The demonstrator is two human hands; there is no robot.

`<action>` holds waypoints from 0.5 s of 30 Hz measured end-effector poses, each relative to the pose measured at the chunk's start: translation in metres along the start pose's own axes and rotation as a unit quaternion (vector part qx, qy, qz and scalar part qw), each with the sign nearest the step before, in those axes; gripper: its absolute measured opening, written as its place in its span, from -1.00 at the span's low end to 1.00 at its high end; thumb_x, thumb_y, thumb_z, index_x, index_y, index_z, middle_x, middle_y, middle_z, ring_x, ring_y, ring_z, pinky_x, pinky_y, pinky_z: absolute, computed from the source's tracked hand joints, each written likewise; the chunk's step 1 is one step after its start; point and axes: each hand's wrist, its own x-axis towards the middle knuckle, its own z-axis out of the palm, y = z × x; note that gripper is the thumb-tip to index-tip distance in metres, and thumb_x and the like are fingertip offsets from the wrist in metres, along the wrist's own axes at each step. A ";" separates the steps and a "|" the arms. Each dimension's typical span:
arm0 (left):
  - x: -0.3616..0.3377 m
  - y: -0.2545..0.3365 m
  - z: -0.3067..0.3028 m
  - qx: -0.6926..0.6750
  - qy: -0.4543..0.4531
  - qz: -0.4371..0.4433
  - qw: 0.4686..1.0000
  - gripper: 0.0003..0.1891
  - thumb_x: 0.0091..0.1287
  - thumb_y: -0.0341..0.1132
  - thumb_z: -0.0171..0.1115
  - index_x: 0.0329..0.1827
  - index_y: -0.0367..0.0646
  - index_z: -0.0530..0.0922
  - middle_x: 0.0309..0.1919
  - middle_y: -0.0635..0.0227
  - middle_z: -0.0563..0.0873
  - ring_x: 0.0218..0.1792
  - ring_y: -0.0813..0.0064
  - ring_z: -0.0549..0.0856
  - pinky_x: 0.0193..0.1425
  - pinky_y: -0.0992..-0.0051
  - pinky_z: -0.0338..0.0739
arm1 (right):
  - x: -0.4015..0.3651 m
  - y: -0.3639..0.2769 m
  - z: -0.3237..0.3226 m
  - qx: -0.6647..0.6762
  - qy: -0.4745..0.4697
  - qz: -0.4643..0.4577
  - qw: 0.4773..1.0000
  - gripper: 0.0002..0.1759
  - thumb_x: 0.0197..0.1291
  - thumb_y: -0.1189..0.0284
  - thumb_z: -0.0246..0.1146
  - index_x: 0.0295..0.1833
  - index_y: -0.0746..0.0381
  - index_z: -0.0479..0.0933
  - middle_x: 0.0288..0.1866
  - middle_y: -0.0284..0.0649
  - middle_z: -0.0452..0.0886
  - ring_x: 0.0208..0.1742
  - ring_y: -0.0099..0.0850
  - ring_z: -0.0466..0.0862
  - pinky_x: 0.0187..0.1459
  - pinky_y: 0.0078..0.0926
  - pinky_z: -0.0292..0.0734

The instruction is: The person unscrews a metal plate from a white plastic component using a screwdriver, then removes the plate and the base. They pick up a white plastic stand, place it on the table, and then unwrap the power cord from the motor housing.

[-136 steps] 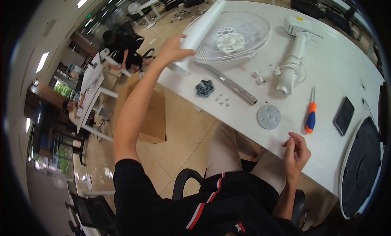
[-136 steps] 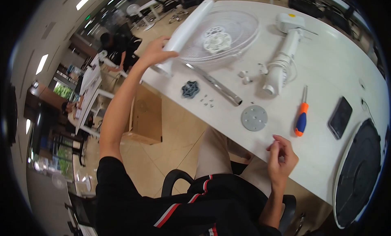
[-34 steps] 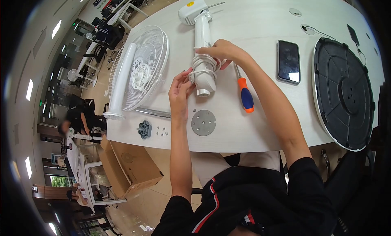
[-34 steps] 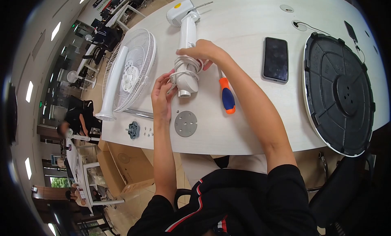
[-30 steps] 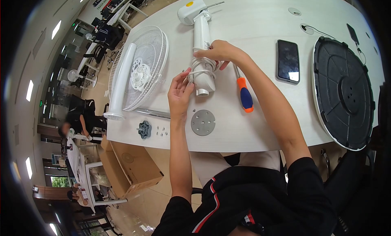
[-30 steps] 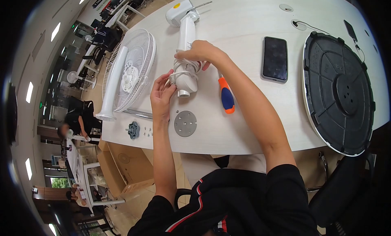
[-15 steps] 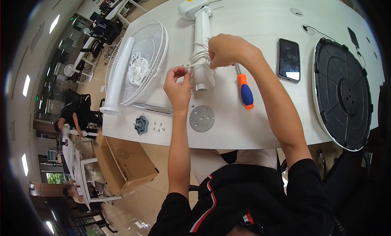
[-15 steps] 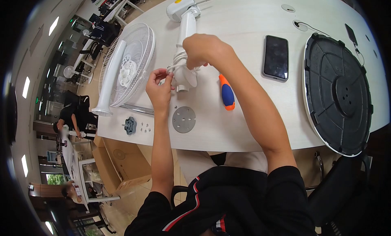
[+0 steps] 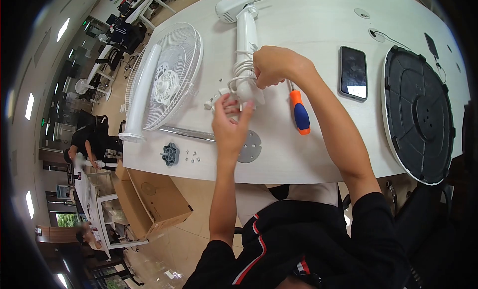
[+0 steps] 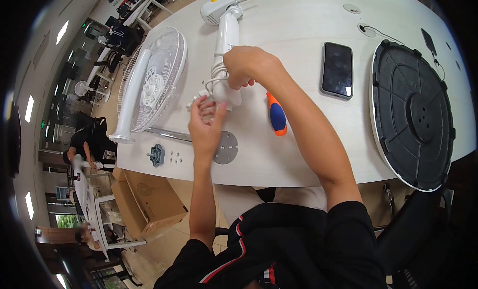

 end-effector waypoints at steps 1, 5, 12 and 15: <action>-0.003 0.002 0.004 0.028 -0.006 0.021 0.999 -0.30 0.34 -0.12 0.56 0.36 -0.39 0.44 0.01 0.13 0.75 -0.05 0.47 0.72 -0.08 0.53 0.64 | 0.002 0.002 0.001 -0.001 0.004 -0.004 1.000 -0.87 -0.09 0.44 0.39 -0.43 0.30 0.72 -0.56 -0.21 0.68 -0.52 -0.39 0.69 -0.45 -0.42 0.60; -0.009 0.004 0.019 0.077 0.001 0.057 0.995 -0.26 0.30 -0.08 0.58 0.35 -0.42 0.45 -0.15 0.17 0.79 -0.22 0.51 0.70 -0.13 0.52 0.61 | 0.006 0.000 0.004 -0.026 0.003 -0.025 0.999 -0.85 -0.10 0.42 0.39 -0.45 0.31 0.71 -0.57 -0.20 0.67 -0.52 -0.38 0.67 -0.44 -0.41 0.57; 0.021 0.033 0.004 0.056 0.073 0.073 0.993 -0.34 0.35 -0.07 0.53 0.25 -0.48 0.51 -0.28 0.29 0.77 -0.36 0.61 0.65 -0.22 0.54 0.57 | 0.004 0.006 -0.006 0.108 0.095 -0.106 0.984 -0.71 0.08 0.27 0.38 -0.41 0.33 0.69 -0.53 -0.19 0.69 -0.50 -0.40 0.68 -0.40 -0.40 0.58; 0.041 0.055 -0.011 0.059 0.081 0.095 0.990 -0.35 0.36 -0.04 0.52 0.20 -0.50 0.54 -0.30 0.31 0.76 -0.36 0.67 0.62 -0.25 0.58 0.53 | 0.009 0.002 -0.009 0.131 0.142 -0.140 0.971 -0.67 0.15 0.23 0.37 -0.42 0.31 0.67 -0.51 -0.19 0.71 -0.46 -0.44 0.72 -0.37 -0.46 0.61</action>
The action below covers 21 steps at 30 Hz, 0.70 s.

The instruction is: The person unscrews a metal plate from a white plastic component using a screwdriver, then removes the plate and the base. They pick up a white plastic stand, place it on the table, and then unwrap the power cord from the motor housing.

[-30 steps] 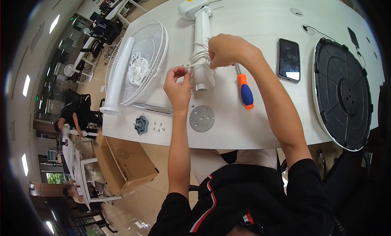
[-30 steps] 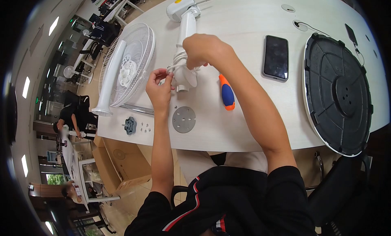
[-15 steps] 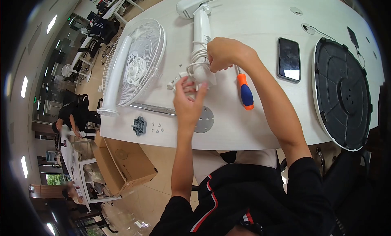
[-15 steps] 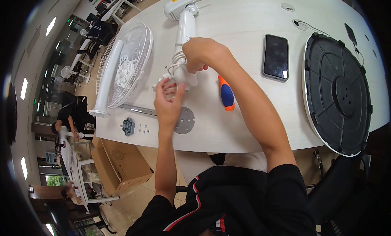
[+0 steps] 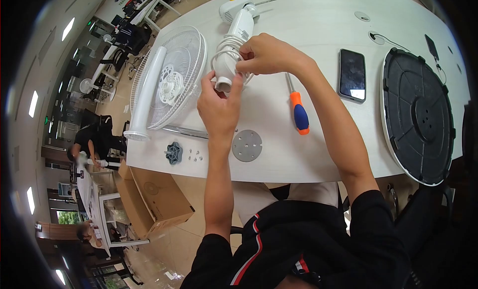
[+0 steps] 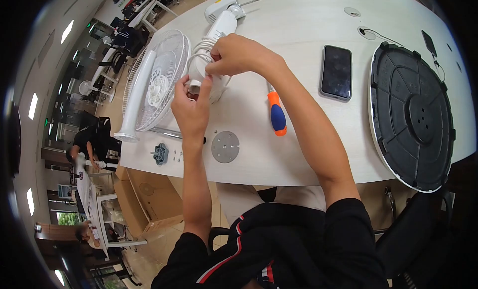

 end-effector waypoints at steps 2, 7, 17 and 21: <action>0.010 0.007 -0.006 0.007 -0.007 0.003 1.000 -0.34 0.35 -0.02 0.53 0.18 -0.51 0.56 -0.32 0.33 0.75 -0.36 0.70 0.60 -0.26 0.61 0.50 | -0.001 -0.002 -0.002 0.053 0.010 -0.002 0.999 -0.68 0.19 0.24 0.35 -0.39 0.31 0.67 -0.48 -0.19 0.74 -0.44 -0.46 0.75 -0.34 -0.50 0.63; 0.025 0.019 -0.012 0.016 -0.008 -0.009 1.000 -0.32 0.33 0.00 0.55 0.17 -0.51 0.57 -0.37 0.39 0.71 -0.37 0.74 0.56 -0.27 0.67 0.45 | -0.006 0.004 -0.015 0.160 0.011 0.035 0.986 -0.70 0.21 0.24 0.36 -0.25 0.30 0.68 -0.36 -0.18 0.79 -0.38 -0.46 0.79 -0.29 -0.53 0.67; 0.010 -0.001 0.006 -0.098 0.041 -0.014 0.994 -0.37 0.23 -0.10 0.63 0.15 -0.45 0.59 -0.39 0.38 0.69 -0.43 0.71 0.57 -0.34 0.63 0.47 | 0.003 0.068 0.012 0.120 0.027 0.140 0.982 -0.58 0.22 0.25 0.38 0.02 0.37 0.67 -0.15 -0.09 0.80 -0.26 -0.25 0.81 -0.15 -0.27 0.70; 0.002 -0.008 0.014 -0.128 0.052 -0.003 0.990 -0.37 0.19 -0.12 0.65 0.15 -0.40 0.60 -0.42 0.43 0.65 -0.47 0.69 0.53 -0.38 0.61 0.44 | 0.009 0.064 0.010 0.028 -0.006 0.125 0.992 -0.69 0.27 0.31 0.33 -0.12 0.37 0.70 -0.30 -0.06 0.78 -0.35 -0.23 0.79 -0.23 -0.30 0.69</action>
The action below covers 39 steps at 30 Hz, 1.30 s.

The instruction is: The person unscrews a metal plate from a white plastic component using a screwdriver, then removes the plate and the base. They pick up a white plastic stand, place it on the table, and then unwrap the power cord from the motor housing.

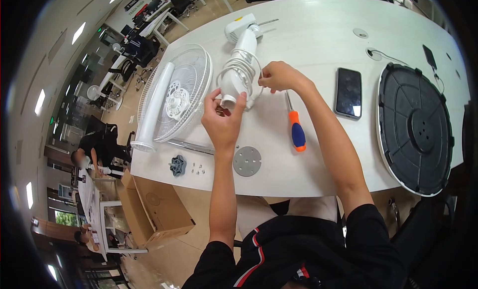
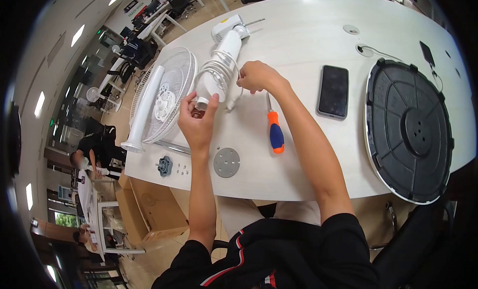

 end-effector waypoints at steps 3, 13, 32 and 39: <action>-0.001 -0.007 -0.001 0.007 0.007 0.003 1.000 -0.35 0.16 -0.10 0.67 0.16 -0.38 0.60 -0.42 0.43 0.64 -0.47 0.69 0.53 -0.38 0.60 0.45 | -0.008 -0.017 -0.017 -0.049 0.071 -0.055 0.995 -0.73 0.32 0.34 0.29 -0.14 0.35 0.72 -0.36 -0.06 0.77 -0.39 -0.22 0.78 -0.25 -0.34 0.67; -0.016 -0.026 -0.001 -0.004 -0.005 0.016 1.000 -0.27 0.17 -0.23 0.69 0.31 -0.33 0.48 -0.34 0.41 0.68 -0.45 0.74 0.54 -0.38 0.69 0.43 | -0.059 -0.102 -0.009 0.021 0.165 -0.210 0.963 -0.72 0.38 0.34 0.32 -0.04 0.36 0.74 -0.30 0.07 0.78 -0.29 -0.06 0.79 -0.16 -0.25 0.68; -0.015 -0.035 -0.012 0.015 0.050 0.030 0.998 -0.36 0.18 -0.22 0.66 0.25 -0.39 0.60 -0.30 0.32 0.74 -0.37 0.64 0.70 -0.35 0.60 0.58 | -0.041 -0.076 0.003 0.002 0.144 -0.055 0.988 -0.63 0.37 0.32 0.29 0.04 0.43 0.71 -0.23 -0.09 0.81 -0.16 -0.39 0.85 -0.25 -0.47 0.78; -0.015 -0.035 -0.011 -0.037 0.039 -0.016 0.998 -0.35 0.19 -0.26 0.65 0.26 -0.42 0.57 -0.17 0.18 0.74 -0.30 0.56 0.74 -0.28 0.56 0.65 | -0.002 -0.014 0.044 0.296 0.043 0.062 0.952 -0.31 0.29 0.49 0.27 0.50 0.46 0.31 0.37 0.03 0.54 0.18 -0.17 0.73 0.10 -0.22 0.82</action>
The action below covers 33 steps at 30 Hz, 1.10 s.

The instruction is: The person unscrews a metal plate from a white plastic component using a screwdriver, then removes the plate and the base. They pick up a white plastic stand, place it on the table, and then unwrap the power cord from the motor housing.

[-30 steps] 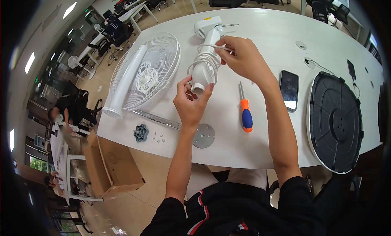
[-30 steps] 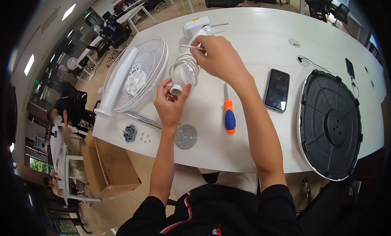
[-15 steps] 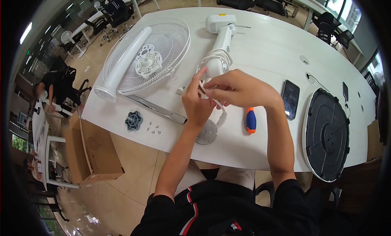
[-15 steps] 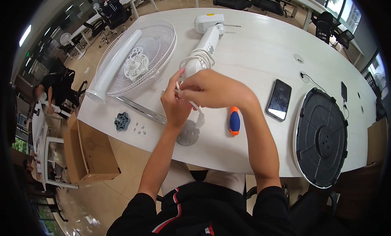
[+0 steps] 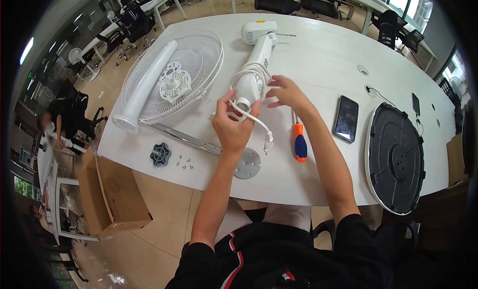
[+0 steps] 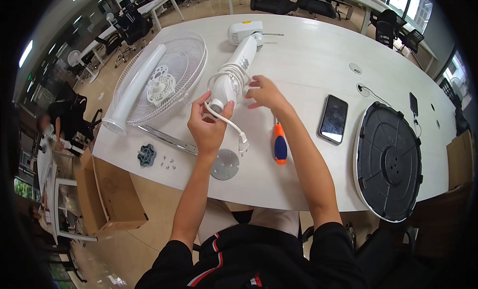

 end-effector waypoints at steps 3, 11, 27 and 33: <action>0.001 0.004 0.001 -0.031 -0.002 -0.001 1.000 -0.36 0.21 -0.30 0.64 0.26 -0.41 0.54 -0.15 0.14 0.75 -0.25 0.52 0.76 -0.22 0.54 0.67 | -0.004 0.002 0.018 0.071 -0.075 0.016 0.994 -0.35 0.29 0.49 0.27 0.47 0.43 0.36 0.33 -0.03 0.57 0.19 -0.25 0.72 0.09 -0.23 0.82; 0.003 0.008 -0.002 -0.060 0.029 -0.001 0.998 -0.35 0.23 -0.36 0.64 0.30 -0.35 0.46 -0.23 0.20 0.75 -0.27 0.56 0.73 -0.20 0.59 0.62 | 0.002 -0.001 0.000 -0.039 -0.084 0.058 0.994 -0.59 0.32 0.33 0.38 0.19 0.33 0.64 0.09 -0.18 0.74 0.19 -0.36 0.73 0.20 -0.32 0.72; 0.002 0.012 -0.001 -0.009 0.022 -0.014 1.000 -0.37 0.21 -0.27 0.65 0.29 -0.31 0.57 -0.42 0.43 0.68 -0.42 0.71 0.58 -0.30 0.65 0.47 | -0.032 -0.061 -0.056 0.033 -0.029 -0.048 0.998 -0.64 0.43 0.25 0.33 0.06 0.36 0.69 -0.42 -0.38 0.63 -0.38 -0.56 0.62 -0.11 -0.60 0.64; 0.002 0.010 0.001 -0.010 0.047 -0.025 0.999 -0.38 0.15 -0.20 0.68 0.23 -0.31 0.65 -0.47 0.43 0.66 -0.51 0.69 0.55 -0.36 0.61 0.49 | -0.026 -0.055 -0.039 0.160 -0.062 -0.106 0.979 -0.63 0.47 0.30 0.28 0.14 0.40 0.65 -0.38 -0.38 0.62 -0.44 -0.57 0.63 -0.29 -0.53 0.67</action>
